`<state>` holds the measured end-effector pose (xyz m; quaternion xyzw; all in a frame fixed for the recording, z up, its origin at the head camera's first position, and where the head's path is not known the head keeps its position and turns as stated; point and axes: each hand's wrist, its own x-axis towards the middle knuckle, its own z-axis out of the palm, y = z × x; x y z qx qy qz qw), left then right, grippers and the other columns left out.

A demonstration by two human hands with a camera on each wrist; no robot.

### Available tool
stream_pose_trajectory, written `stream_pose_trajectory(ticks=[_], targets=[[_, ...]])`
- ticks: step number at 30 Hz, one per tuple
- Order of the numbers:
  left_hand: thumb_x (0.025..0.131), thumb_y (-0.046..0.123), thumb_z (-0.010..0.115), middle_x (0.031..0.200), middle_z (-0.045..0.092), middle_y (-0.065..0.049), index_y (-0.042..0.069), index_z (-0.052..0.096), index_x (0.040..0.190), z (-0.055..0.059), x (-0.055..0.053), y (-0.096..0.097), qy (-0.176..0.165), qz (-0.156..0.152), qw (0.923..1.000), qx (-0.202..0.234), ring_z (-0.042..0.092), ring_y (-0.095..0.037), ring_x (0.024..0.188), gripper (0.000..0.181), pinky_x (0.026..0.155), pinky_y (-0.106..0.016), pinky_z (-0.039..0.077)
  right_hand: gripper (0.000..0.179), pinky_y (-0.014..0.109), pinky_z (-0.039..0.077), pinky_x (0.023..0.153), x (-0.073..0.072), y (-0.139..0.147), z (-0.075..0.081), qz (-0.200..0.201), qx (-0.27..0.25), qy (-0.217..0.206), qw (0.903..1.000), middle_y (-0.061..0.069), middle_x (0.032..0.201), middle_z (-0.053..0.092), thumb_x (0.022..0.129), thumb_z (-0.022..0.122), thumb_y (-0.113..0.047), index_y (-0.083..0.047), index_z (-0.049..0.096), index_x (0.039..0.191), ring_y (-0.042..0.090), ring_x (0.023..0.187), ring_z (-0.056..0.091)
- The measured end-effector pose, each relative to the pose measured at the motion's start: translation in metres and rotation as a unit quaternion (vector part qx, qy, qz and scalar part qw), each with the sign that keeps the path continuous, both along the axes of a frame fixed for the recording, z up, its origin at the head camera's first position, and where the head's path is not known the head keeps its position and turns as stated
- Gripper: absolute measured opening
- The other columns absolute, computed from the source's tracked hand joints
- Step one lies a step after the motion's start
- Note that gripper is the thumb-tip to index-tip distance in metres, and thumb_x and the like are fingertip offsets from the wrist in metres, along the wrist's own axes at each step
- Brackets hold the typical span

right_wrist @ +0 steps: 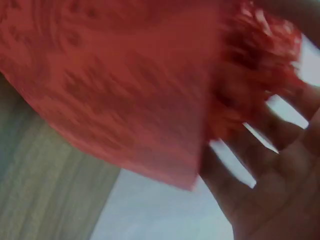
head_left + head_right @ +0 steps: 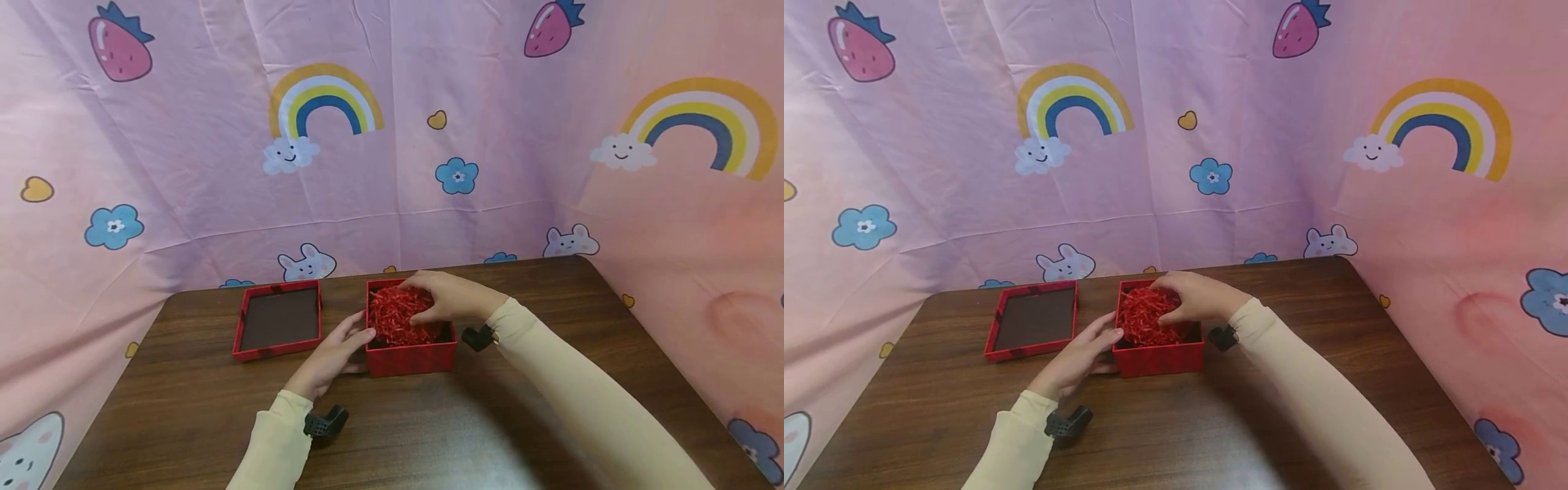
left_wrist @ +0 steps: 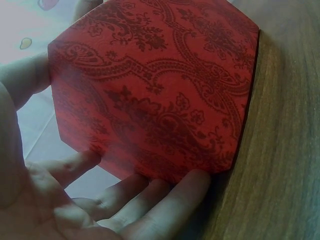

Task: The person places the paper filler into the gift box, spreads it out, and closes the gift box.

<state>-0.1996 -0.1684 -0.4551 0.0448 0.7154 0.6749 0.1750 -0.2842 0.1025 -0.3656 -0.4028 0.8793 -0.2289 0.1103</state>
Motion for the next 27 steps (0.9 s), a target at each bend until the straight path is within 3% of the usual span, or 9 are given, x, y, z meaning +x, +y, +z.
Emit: stream_pose_trajectory(ticks=[3, 8, 15, 20, 24, 27], targets=[[0.104, 0.039, 0.062, 0.160, 0.039, -0.022, 0.018, 0.028, 0.162, -0.001, 0.000, 0.001, -0.001, -0.003, 1.0000, 0.002, 0.042, -0.044, 0.144, 0.071, 0.097, -0.059, 0.055, 0.067, 0.046, 0.048, 0.110, 0.003, 0.008, 0.008, -0.007, -0.024, -0.011, 0.9996, 0.001, 0.138, 0.061, 0.089, 0.082, -0.039, -0.014, 0.057, 0.146, 0.019, 0.128, 0.057], [0.104, 0.040, 0.062, 0.161, 0.038, -0.022, 0.018, 0.028, 0.162, -0.001, 0.000, 0.000, -0.004, -0.005, 1.0000, 0.004, 0.041, -0.044, 0.145, 0.071, 0.098, -0.059, 0.055, 0.057, 0.050, 0.048, 0.109, 0.009, 0.006, 0.015, -0.007, -0.043, 0.022, 0.9988, 0.003, 0.136, 0.062, 0.094, 0.077, -0.032, -0.014, 0.059, 0.146, 0.023, 0.128, 0.057], [0.104, 0.040, 0.062, 0.161, 0.038, -0.021, 0.018, 0.027, 0.162, 0.000, -0.001, 0.000, -0.006, -0.007, 0.9999, 0.006, 0.043, -0.044, 0.144, 0.071, 0.098, -0.059, 0.054, 0.045, 0.041, 0.050, 0.109, 0.013, -0.015, -0.010, 0.020, 0.025, 0.064, 0.9974, 0.004, 0.135, 0.065, 0.099, 0.072, -0.023, -0.012, 0.063, 0.141, 0.019, 0.126, 0.061], [0.104, 0.039, 0.062, 0.160, 0.039, -0.021, 0.018, 0.027, 0.163, -0.001, 0.000, -0.001, -0.005, -0.006, 0.9999, 0.009, 0.044, -0.043, 0.143, 0.071, 0.098, -0.058, 0.055, 0.035, 0.042, 0.054, 0.103, 0.014, -0.021, -0.027, 0.042, 0.081, 0.087, 0.9921, 0.005, 0.128, 0.070, 0.098, 0.072, -0.018, -0.011, 0.068, 0.133, 0.020, 0.120, 0.065], [0.104, 0.039, 0.062, 0.160, 0.038, -0.021, 0.018, 0.027, 0.163, -0.002, 0.000, -0.001, -0.005, -0.007, 0.9999, 0.011, 0.043, -0.044, 0.143, 0.072, 0.098, -0.058, 0.055, 0.034, 0.046, 0.055, 0.100, 0.016, -0.023, -0.031, 0.049, 0.114, 0.105, 0.9867, 0.004, 0.127, 0.071, 0.096, 0.073, -0.020, -0.013, 0.070, 0.130, 0.021, 0.118, 0.067], [0.104, 0.039, 0.062, 0.161, 0.038, -0.022, 0.018, 0.027, 0.163, -0.001, 0.000, -0.001, -0.004, -0.007, 0.9999, 0.011, 0.043, -0.044, 0.143, 0.071, 0.097, -0.058, 0.055, 0.035, 0.043, 0.054, 0.103, 0.016, -0.022, -0.030, 0.053, 0.100, 0.088, 0.9896, 0.003, 0.129, 0.070, 0.097, 0.073, -0.020, -0.014, 0.069, 0.131, 0.020, 0.120, 0.065]])
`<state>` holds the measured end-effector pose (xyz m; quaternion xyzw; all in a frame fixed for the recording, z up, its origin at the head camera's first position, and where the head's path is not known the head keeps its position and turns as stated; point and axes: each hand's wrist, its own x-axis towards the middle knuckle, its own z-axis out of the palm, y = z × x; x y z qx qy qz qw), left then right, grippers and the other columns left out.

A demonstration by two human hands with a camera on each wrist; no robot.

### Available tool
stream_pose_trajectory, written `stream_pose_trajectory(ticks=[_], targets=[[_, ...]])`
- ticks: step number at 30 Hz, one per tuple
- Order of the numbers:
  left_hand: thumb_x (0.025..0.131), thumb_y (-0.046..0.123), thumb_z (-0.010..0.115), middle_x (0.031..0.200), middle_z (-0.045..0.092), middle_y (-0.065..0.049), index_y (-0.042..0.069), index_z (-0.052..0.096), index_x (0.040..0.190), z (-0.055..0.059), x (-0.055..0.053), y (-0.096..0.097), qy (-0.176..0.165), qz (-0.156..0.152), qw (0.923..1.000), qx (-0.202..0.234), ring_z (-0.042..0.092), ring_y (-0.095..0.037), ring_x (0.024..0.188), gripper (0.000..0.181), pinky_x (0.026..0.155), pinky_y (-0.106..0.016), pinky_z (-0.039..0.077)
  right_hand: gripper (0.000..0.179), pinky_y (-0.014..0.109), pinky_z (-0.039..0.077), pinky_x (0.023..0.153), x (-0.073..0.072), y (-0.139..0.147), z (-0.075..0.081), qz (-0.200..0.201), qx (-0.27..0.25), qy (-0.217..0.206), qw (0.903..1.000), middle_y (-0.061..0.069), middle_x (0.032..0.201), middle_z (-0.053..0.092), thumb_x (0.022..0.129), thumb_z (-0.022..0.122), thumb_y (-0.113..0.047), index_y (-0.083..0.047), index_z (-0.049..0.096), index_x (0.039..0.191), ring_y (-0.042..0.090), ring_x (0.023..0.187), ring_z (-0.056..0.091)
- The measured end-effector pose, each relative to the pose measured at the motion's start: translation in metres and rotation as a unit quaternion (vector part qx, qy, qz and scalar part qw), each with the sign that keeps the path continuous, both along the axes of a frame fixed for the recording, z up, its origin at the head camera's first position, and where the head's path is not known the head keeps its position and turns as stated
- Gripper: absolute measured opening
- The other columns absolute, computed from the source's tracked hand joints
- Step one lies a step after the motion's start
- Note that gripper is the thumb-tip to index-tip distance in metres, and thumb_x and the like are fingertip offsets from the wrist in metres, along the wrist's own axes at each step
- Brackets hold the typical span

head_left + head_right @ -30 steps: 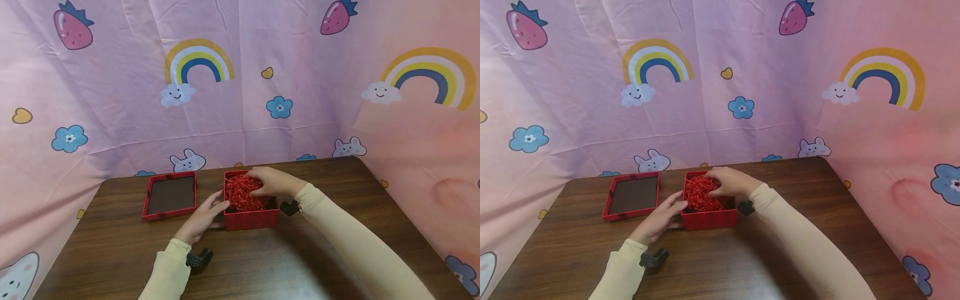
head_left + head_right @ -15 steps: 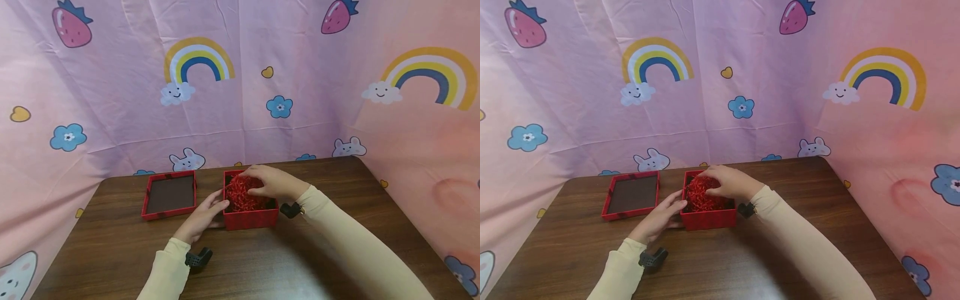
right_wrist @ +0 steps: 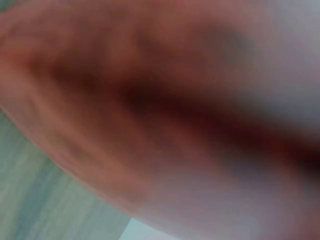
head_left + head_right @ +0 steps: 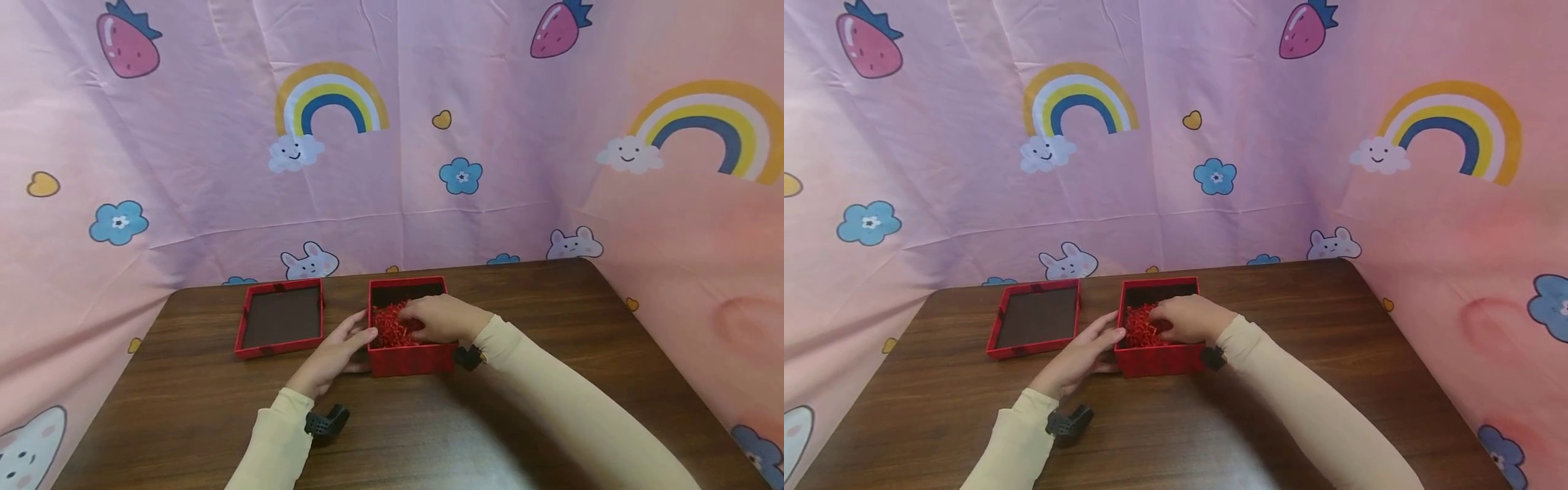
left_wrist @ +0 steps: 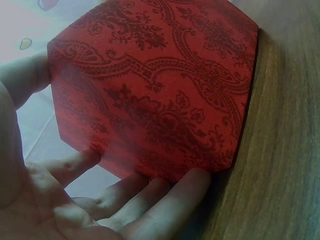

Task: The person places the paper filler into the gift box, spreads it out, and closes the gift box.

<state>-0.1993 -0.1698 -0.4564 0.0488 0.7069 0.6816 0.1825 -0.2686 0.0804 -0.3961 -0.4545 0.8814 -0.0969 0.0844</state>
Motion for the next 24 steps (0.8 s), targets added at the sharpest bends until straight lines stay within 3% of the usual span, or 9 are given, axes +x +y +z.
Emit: stream_pose_trajectory(ticks=[3, 7, 13, 18, 24], targets=[[0.105, 0.038, 0.061, 0.160, 0.039, -0.022, 0.019, 0.027, 0.163, 0.000, 0.000, 0.001, -0.002, 0.001, 1.0000, -0.001, 0.044, -0.044, 0.143, 0.070, 0.098, -0.058, 0.055, 0.035, 0.041, 0.051, 0.107, -0.004, 0.006, 0.006, 0.004, -0.043, -0.046, 0.9980, 0.001, 0.131, 0.069, 0.099, 0.072, -0.021, -0.014, 0.068, 0.133, 0.017, 0.124, 0.062], [0.105, 0.038, 0.061, 0.160, 0.038, -0.022, 0.018, 0.027, 0.163, 0.002, 0.000, 0.002, -0.002, 0.004, 1.0000, -0.006, 0.044, -0.045, 0.143, 0.070, 0.098, -0.058, 0.055, 0.038, 0.041, 0.050, 0.109, -0.008, 0.022, 0.022, -0.007, -0.119, -0.098, 0.9881, 0.002, 0.134, 0.067, 0.100, 0.071, -0.019, -0.013, 0.066, 0.137, 0.017, 0.126, 0.060], [0.104, 0.039, 0.062, 0.161, 0.037, -0.022, 0.018, 0.027, 0.163, 0.003, 0.000, 0.002, -0.001, 0.006, 0.9999, -0.008, 0.043, -0.046, 0.143, 0.072, 0.097, -0.058, 0.055, 0.039, 0.051, 0.053, 0.104, -0.015, 0.055, 0.038, -0.093, -0.214, -0.105, 0.9668, 0.012, 0.138, 0.064, 0.100, 0.070, -0.014, -0.008, 0.063, 0.138, 0.034, 0.127, 0.062], [0.104, 0.038, 0.062, 0.161, 0.038, -0.022, 0.018, 0.027, 0.163, 0.003, 0.000, 0.001, 0.000, 0.004, 1.0000, -0.007, 0.043, -0.045, 0.143, 0.071, 0.097, -0.058, 0.055, 0.048, 0.053, 0.049, 0.108, -0.021, 0.077, 0.028, -0.160, -0.221, -0.142, 0.9514, 0.014, 0.143, 0.060, 0.100, 0.070, -0.020, -0.007, 0.056, 0.144, 0.035, 0.131, 0.059], [0.104, 0.039, 0.062, 0.161, 0.037, -0.022, 0.019, 0.027, 0.163, 0.003, -0.001, 0.002, -0.001, 0.000, 1.0000, -0.010, 0.043, -0.046, 0.143, 0.072, 0.097, -0.058, 0.056, 0.047, 0.053, 0.048, 0.109, -0.019, 0.090, 0.002, -0.180, -0.217, -0.236, 0.9300, 0.012, 0.141, 0.062, 0.105, 0.063, -0.031, -0.007, 0.055, 0.144, 0.030, 0.132, 0.058]])
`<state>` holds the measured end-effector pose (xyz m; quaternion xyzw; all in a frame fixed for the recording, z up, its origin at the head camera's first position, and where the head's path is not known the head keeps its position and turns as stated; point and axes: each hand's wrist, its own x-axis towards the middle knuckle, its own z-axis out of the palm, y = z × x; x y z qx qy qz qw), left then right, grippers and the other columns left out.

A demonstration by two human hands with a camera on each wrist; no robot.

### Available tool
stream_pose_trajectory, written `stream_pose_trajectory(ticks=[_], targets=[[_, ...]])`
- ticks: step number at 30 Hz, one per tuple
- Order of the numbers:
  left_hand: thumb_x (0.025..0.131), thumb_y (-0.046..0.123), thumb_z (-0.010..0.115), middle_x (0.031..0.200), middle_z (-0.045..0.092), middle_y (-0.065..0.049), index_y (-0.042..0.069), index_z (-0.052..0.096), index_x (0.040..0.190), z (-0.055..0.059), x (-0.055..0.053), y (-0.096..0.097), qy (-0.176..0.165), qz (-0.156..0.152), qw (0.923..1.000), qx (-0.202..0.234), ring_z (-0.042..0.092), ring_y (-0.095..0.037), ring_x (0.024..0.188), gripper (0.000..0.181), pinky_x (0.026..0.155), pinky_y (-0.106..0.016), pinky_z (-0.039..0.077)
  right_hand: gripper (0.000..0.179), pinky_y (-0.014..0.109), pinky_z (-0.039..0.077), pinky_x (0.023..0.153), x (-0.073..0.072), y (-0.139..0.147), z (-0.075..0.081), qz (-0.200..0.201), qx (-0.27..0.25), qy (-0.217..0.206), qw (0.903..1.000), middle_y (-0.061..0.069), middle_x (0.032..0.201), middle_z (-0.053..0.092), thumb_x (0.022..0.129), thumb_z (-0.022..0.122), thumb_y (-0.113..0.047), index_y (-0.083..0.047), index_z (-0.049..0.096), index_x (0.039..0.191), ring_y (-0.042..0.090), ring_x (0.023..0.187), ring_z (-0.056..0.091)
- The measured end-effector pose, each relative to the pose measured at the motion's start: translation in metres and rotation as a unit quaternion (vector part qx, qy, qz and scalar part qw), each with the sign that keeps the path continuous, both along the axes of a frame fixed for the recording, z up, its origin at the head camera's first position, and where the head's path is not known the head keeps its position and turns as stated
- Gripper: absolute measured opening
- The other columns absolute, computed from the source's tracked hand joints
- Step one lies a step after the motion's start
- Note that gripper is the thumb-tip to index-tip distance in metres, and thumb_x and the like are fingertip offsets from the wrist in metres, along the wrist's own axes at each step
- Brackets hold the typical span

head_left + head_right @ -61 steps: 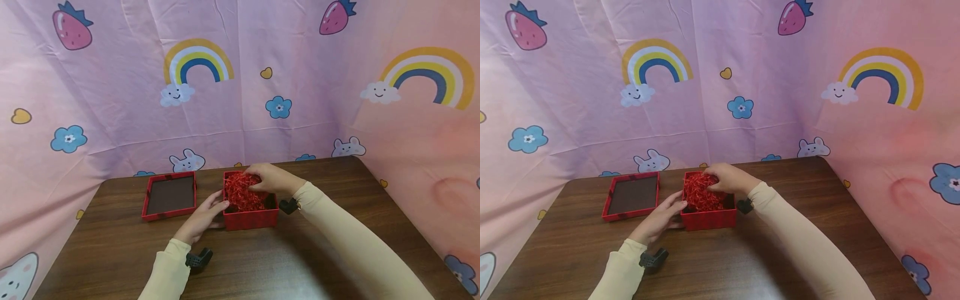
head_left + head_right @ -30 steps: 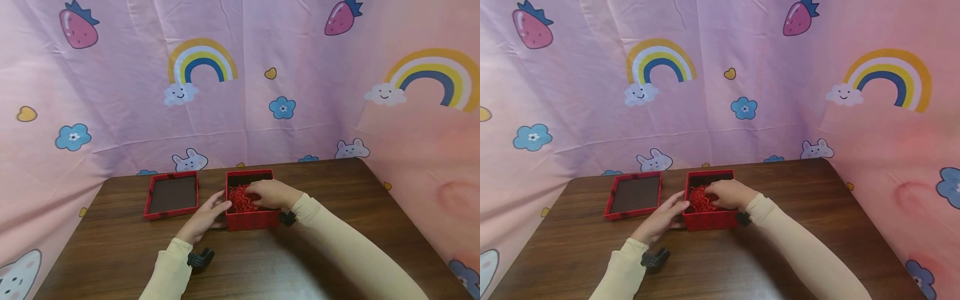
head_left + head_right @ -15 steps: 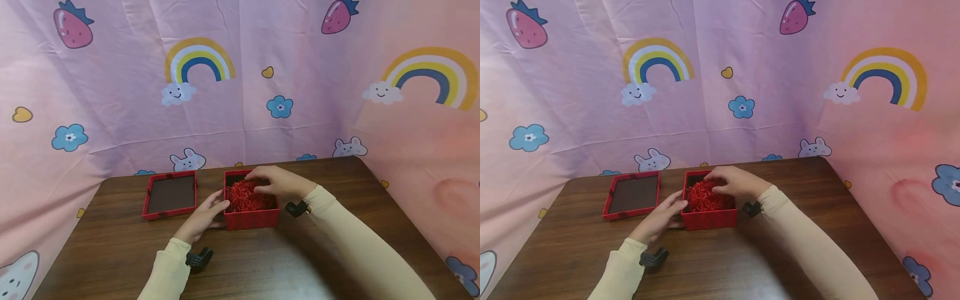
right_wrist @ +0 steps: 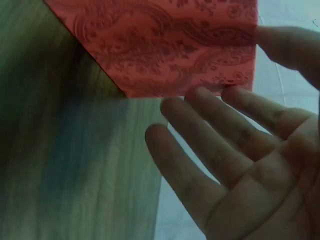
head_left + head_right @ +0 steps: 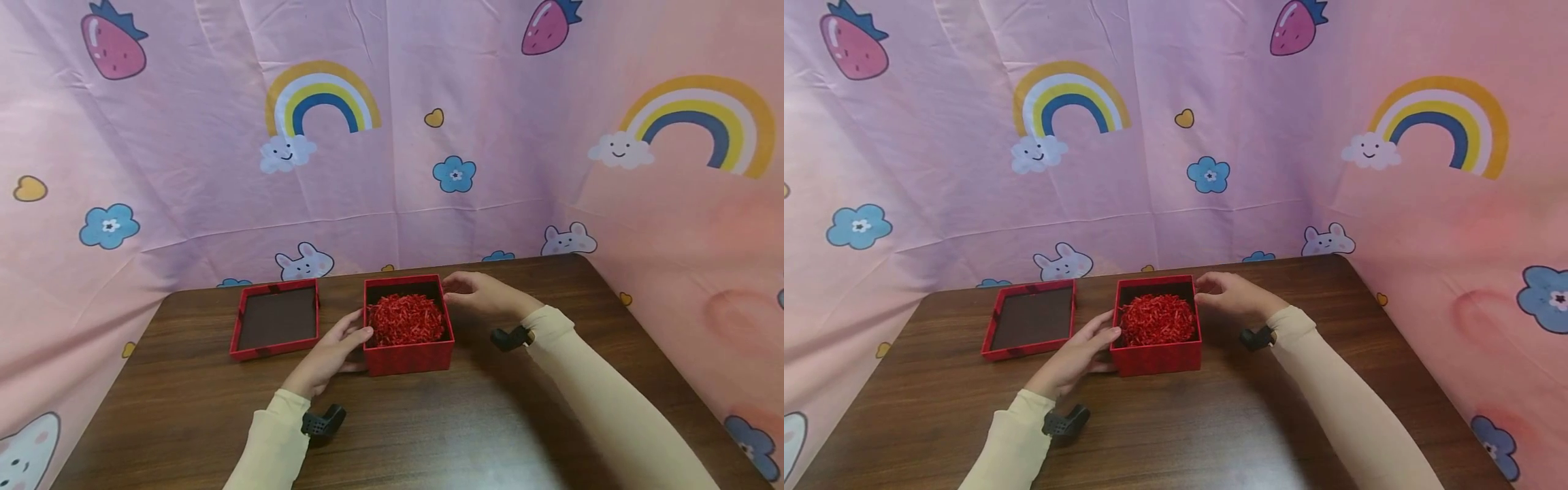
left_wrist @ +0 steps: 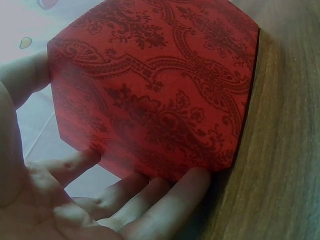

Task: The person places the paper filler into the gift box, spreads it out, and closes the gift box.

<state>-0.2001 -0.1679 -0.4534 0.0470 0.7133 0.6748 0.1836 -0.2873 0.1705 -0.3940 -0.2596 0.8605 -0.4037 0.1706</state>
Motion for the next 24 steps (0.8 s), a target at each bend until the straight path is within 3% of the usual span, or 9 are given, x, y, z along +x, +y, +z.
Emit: stream_pose_trajectory(ticks=[6, 14, 24], targets=[[0.104, 0.039, 0.061, 0.160, 0.039, -0.023, 0.018, 0.027, 0.163, 0.000, 0.000, 0.000, 0.000, 0.003, 1.0000, -0.001, 0.046, -0.046, 0.141, 0.071, 0.097, -0.058, 0.055, 0.045, 0.047, 0.055, 0.102, 0.004, -0.002, -0.010, -0.018, -0.037, -0.018, 0.9990, 0.011, 0.134, 0.065, 0.106, 0.061, -0.030, -0.006, 0.055, 0.143, 0.026, 0.122, 0.064], [0.104, 0.039, 0.061, 0.159, 0.039, -0.024, 0.018, 0.026, 0.163, 0.003, 0.000, 0.001, 0.001, 0.008, 1.0000, -0.004, 0.044, -0.046, 0.142, 0.071, 0.097, -0.058, 0.055, 0.048, 0.053, 0.057, 0.096, 0.008, -0.006, -0.020, -0.020, -0.112, -0.039, 0.9927, 0.025, 0.133, 0.062, 0.107, 0.058, -0.022, 0.003, 0.048, 0.146, 0.033, 0.115, 0.067], [0.104, 0.038, 0.062, 0.159, 0.038, -0.024, 0.018, 0.026, 0.163, 0.001, 0.000, 0.004, -0.002, 0.009, 0.9999, -0.005, 0.043, -0.046, 0.142, 0.072, 0.098, -0.060, 0.054, 0.051, 0.053, 0.055, 0.100, 0.013, -0.008, -0.029, -0.032, -0.166, -0.059, 0.9839, 0.030, 0.137, 0.056, 0.108, 0.056, -0.019, 0.006, 0.042, 0.150, 0.041, 0.123, 0.062]])
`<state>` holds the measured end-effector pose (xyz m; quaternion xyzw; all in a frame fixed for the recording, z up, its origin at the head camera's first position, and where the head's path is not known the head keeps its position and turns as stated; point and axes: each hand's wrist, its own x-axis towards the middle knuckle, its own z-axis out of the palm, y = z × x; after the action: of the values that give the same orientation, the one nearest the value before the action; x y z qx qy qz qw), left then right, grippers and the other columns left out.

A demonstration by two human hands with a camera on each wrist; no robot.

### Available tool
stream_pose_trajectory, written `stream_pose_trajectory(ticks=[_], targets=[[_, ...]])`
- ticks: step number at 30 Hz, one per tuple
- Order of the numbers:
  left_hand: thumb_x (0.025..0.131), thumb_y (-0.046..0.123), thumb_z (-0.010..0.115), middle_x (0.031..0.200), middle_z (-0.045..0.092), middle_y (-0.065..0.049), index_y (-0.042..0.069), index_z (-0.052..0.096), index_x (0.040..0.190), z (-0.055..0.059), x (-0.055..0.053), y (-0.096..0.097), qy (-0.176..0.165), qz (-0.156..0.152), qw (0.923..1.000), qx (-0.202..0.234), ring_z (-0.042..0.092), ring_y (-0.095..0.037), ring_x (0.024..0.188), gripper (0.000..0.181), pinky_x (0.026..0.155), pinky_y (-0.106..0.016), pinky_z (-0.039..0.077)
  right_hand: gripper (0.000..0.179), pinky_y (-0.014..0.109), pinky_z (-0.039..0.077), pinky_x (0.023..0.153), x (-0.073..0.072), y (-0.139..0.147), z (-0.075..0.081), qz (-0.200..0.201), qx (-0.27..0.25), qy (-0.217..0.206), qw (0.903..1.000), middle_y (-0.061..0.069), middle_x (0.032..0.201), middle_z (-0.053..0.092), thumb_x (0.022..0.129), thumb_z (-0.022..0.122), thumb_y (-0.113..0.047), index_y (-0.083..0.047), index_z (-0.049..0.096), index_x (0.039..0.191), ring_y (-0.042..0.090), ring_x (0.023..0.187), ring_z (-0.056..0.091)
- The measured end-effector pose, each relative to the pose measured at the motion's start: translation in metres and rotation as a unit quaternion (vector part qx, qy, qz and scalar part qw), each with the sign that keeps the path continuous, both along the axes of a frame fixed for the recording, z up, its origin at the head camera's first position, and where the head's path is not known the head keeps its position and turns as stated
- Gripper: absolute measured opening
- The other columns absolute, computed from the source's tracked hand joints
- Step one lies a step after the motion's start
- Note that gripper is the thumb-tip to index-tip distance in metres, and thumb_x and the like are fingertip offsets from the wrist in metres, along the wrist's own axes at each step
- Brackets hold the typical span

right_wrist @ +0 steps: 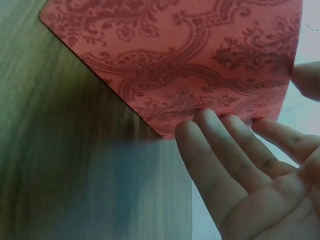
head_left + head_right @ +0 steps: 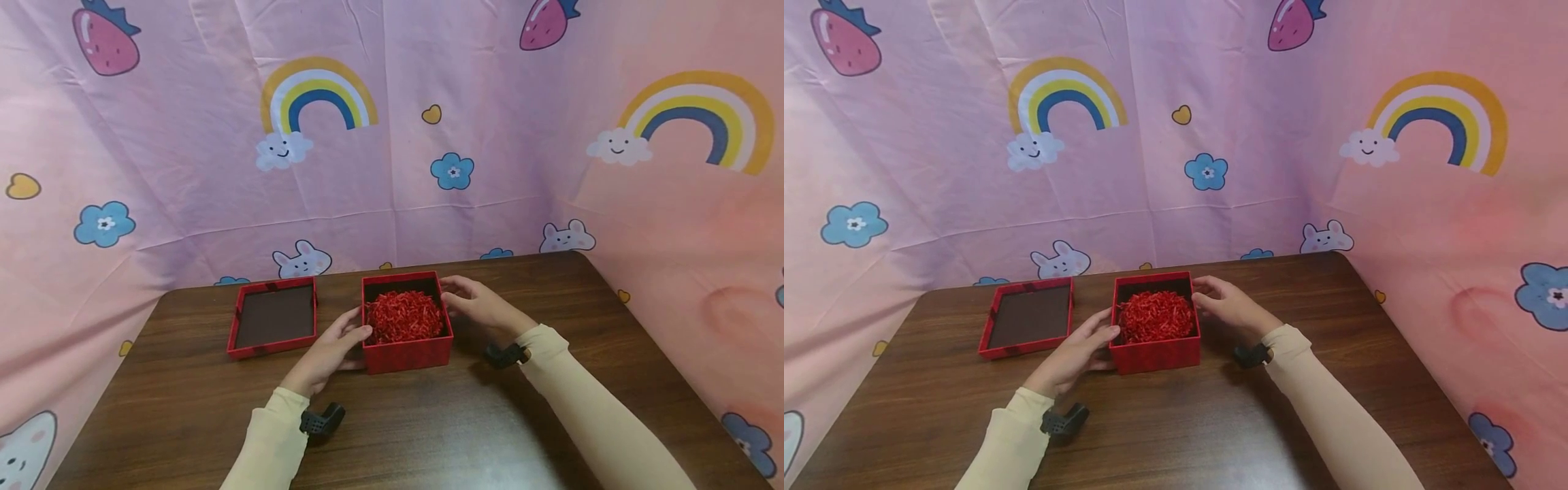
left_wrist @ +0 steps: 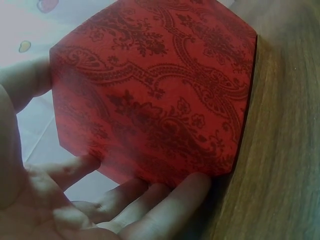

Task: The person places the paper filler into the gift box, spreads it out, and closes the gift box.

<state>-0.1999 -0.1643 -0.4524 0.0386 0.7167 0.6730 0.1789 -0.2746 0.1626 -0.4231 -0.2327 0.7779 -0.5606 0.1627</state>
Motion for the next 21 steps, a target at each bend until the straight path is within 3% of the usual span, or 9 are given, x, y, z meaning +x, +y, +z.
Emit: stream_pose_trajectory(ticks=[6, 11, 16, 21], targets=[[0.105, 0.039, 0.061, 0.160, 0.037, -0.023, 0.018, 0.024, 0.164, -0.001, -0.002, -0.003, 0.000, -0.014, 0.9999, 0.000, 0.042, -0.045, 0.144, 0.073, 0.100, -0.059, 0.053, 0.054, 0.050, 0.054, 0.102, 0.007, -0.001, -0.008, -0.010, -0.037, -0.052, 0.9979, 0.026, 0.146, 0.051, 0.108, 0.057, -0.020, -0.002, 0.039, 0.155, 0.037, 0.129, 0.057], [0.105, 0.041, 0.060, 0.162, 0.034, -0.022, 0.017, 0.024, 0.164, 0.004, -0.003, -0.015, 0.020, -0.008, 0.9997, -0.010, 0.040, -0.044, 0.146, 0.073, 0.100, -0.055, 0.055, 0.061, 0.053, 0.057, 0.096, 0.012, -0.003, -0.013, -0.011, -0.041, -0.064, 0.9971, 0.026, 0.150, 0.046, 0.107, 0.059, -0.026, -0.007, 0.033, 0.159, 0.040, 0.131, 0.055], [0.106, 0.041, 0.059, 0.161, 0.037, -0.020, 0.018, 0.026, 0.164, 0.026, -0.004, -0.041, 0.092, 0.037, 0.9945, -0.036, 0.042, -0.043, 0.144, 0.070, 0.097, -0.050, 0.057, 0.065, 0.056, 0.057, 0.095, 0.016, -0.004, -0.015, -0.025, -0.054, -0.079, 0.9951, 0.025, 0.155, 0.043, 0.106, 0.061, -0.030, -0.009, 0.033, 0.161, 0.042, 0.134, 0.053], [0.106, 0.043, 0.058, 0.158, 0.042, -0.019, 0.019, 0.023, 0.165, 0.053, -0.003, -0.083, 0.145, 0.086, 0.9793, -0.112, 0.050, -0.038, 0.137, 0.073, 0.094, -0.040, 0.059, 0.066, 0.057, 0.054, 0.100, 0.018, -0.004, -0.017, -0.023, -0.077, -0.104, 0.9914, 0.023, 0.157, 0.043, 0.105, 0.062, -0.033, -0.010, 0.035, 0.161, 0.040, 0.136, 0.052]])
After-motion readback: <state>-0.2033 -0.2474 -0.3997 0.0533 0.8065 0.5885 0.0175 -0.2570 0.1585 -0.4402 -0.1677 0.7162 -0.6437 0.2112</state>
